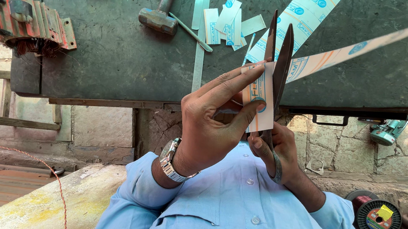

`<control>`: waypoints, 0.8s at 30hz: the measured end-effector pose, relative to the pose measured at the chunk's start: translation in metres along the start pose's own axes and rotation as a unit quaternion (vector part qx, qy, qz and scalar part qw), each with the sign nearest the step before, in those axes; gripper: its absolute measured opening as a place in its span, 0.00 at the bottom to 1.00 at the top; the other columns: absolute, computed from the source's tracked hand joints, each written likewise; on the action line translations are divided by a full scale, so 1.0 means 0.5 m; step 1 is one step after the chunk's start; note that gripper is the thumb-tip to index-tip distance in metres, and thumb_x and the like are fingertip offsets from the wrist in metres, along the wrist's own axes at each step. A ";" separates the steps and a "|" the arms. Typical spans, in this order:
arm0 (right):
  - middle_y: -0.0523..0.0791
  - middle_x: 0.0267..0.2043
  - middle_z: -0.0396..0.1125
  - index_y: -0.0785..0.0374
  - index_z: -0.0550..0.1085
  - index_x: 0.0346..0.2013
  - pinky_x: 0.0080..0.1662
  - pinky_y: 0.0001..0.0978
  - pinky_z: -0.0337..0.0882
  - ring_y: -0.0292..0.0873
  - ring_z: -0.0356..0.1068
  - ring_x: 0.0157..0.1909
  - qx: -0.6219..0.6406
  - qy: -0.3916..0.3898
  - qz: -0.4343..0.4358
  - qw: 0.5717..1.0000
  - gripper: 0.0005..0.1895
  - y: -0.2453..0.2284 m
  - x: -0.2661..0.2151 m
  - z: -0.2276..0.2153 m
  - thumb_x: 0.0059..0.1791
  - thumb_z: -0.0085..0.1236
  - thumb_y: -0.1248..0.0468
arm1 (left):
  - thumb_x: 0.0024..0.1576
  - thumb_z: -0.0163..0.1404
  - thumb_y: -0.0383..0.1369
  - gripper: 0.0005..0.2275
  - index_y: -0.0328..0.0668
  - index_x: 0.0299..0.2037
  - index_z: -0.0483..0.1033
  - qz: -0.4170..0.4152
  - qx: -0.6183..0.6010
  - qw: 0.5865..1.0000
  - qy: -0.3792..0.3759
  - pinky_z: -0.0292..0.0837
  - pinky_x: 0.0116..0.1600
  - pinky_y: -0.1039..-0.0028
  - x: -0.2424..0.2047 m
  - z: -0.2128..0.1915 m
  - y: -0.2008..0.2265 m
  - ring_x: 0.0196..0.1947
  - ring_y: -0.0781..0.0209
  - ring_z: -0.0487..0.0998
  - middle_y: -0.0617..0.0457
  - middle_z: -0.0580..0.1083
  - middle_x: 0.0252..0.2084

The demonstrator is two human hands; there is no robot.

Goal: The person uses shears to cut a roll of printed labels into small rectangular pieces on a metal workbench. Cut pieces are placed in a growing pile on the table.

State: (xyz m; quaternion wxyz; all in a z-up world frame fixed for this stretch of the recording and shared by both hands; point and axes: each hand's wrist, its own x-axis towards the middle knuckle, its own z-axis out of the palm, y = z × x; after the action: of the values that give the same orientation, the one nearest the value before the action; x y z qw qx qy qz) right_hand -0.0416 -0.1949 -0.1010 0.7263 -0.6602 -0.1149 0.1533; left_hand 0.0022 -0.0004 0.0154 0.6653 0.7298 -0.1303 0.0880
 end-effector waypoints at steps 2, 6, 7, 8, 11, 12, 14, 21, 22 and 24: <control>0.39 0.23 0.61 0.63 0.68 0.34 0.27 0.24 0.59 0.30 0.59 0.23 -0.014 0.001 0.000 1.000 0.25 0.002 0.000 -0.001 0.55 0.56 0.43 | 0.58 0.62 0.17 0.24 0.42 0.64 0.74 0.005 0.000 1.000 0.001 0.89 0.47 0.79 0.001 0.001 -0.002 0.48 0.64 0.86 0.45 0.74 0.64; 0.38 0.20 0.60 0.62 0.68 0.33 0.26 0.25 0.61 0.29 0.60 0.21 -0.037 0.001 -0.003 0.999 0.25 0.006 0.005 -0.001 0.55 0.54 0.42 | 0.59 0.61 0.17 0.23 0.42 0.65 0.74 0.009 -0.005 1.000 0.000 0.89 0.48 0.78 0.002 0.002 -0.005 0.49 0.63 0.86 0.45 0.74 0.64; 0.38 0.20 0.60 0.61 0.68 0.33 0.25 0.25 0.61 0.30 0.60 0.21 -0.046 0.002 -0.002 0.999 0.25 0.005 0.006 -0.002 0.55 0.54 0.42 | 0.59 0.61 0.17 0.23 0.42 0.65 0.74 0.009 -0.008 1.000 0.000 0.89 0.49 0.78 0.003 0.002 -0.006 0.49 0.63 0.86 0.45 0.74 0.64; 0.38 0.20 0.60 0.61 0.68 0.33 0.25 0.25 0.61 0.30 0.60 0.21 -0.054 0.004 0.000 0.999 0.25 0.004 0.006 -0.002 0.55 0.53 0.42 | 0.59 0.61 0.17 0.23 0.42 0.65 0.74 0.010 -0.006 1.000 0.000 0.89 0.49 0.78 0.003 0.002 -0.007 0.49 0.63 0.86 0.45 0.74 0.64; 0.38 0.20 0.60 0.61 0.68 0.32 0.25 0.25 0.61 0.30 0.60 0.21 -0.052 0.003 0.002 0.999 0.25 0.000 0.008 -0.001 0.55 0.53 0.42 | 0.59 0.61 0.17 0.23 0.42 0.65 0.74 0.010 -0.001 1.000 0.001 0.89 0.48 0.79 0.004 0.000 -0.008 0.49 0.63 0.86 0.45 0.74 0.64; 0.38 0.20 0.60 0.61 0.68 0.32 0.25 0.25 0.61 0.30 0.60 0.21 -0.054 0.003 0.002 0.999 0.25 -0.001 0.009 0.000 0.55 0.53 0.42 | 0.59 0.61 0.17 0.23 0.42 0.65 0.74 0.009 0.002 1.000 0.001 0.89 0.48 0.79 0.004 0.000 -0.008 0.49 0.63 0.86 0.45 0.74 0.64; 0.38 0.20 0.61 0.61 0.68 0.32 0.26 0.25 0.61 0.30 0.60 0.21 -0.059 0.004 0.000 0.998 0.25 -0.005 0.011 0.001 0.55 0.53 0.42 | 0.59 0.61 0.17 0.23 0.42 0.65 0.74 0.007 -0.001 1.000 0.001 0.89 0.48 0.79 0.006 0.000 -0.008 0.49 0.63 0.86 0.45 0.74 0.64; 0.38 0.20 0.60 0.61 0.67 0.32 0.26 0.25 0.61 0.30 0.60 0.21 -0.058 0.007 0.005 0.998 0.25 -0.006 0.017 0.002 0.55 0.53 0.42 | 0.58 0.62 0.17 0.23 0.41 0.64 0.74 0.003 0.011 1.000 0.001 0.89 0.48 0.79 0.012 -0.004 -0.008 0.48 0.64 0.86 0.45 0.75 0.64; 0.38 0.20 0.60 0.61 0.67 0.32 0.26 0.25 0.61 0.30 0.60 0.21 -0.057 0.007 0.006 0.998 0.25 -0.005 0.018 0.002 0.55 0.54 0.42 | 0.58 0.62 0.17 0.23 0.41 0.64 0.75 0.003 0.013 1.000 0.001 0.88 0.48 0.79 0.013 -0.004 -0.009 0.48 0.65 0.86 0.45 0.75 0.63; 0.38 0.20 0.60 0.61 0.67 0.31 0.26 0.25 0.61 0.30 0.60 0.21 -0.054 0.007 0.006 0.999 0.25 -0.004 0.020 0.001 0.55 0.54 0.42 | 0.58 0.62 0.17 0.23 0.41 0.64 0.75 0.006 0.013 1.000 0.001 0.89 0.48 0.79 0.016 -0.005 -0.010 0.48 0.65 0.86 0.45 0.75 0.63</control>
State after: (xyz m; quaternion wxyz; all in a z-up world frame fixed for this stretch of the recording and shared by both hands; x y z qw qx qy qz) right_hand -0.0323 -0.1908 -0.0993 0.6898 -0.6999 -0.1137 0.1462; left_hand 0.0116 0.0017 0.0135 0.6555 0.7374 -0.1332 0.0941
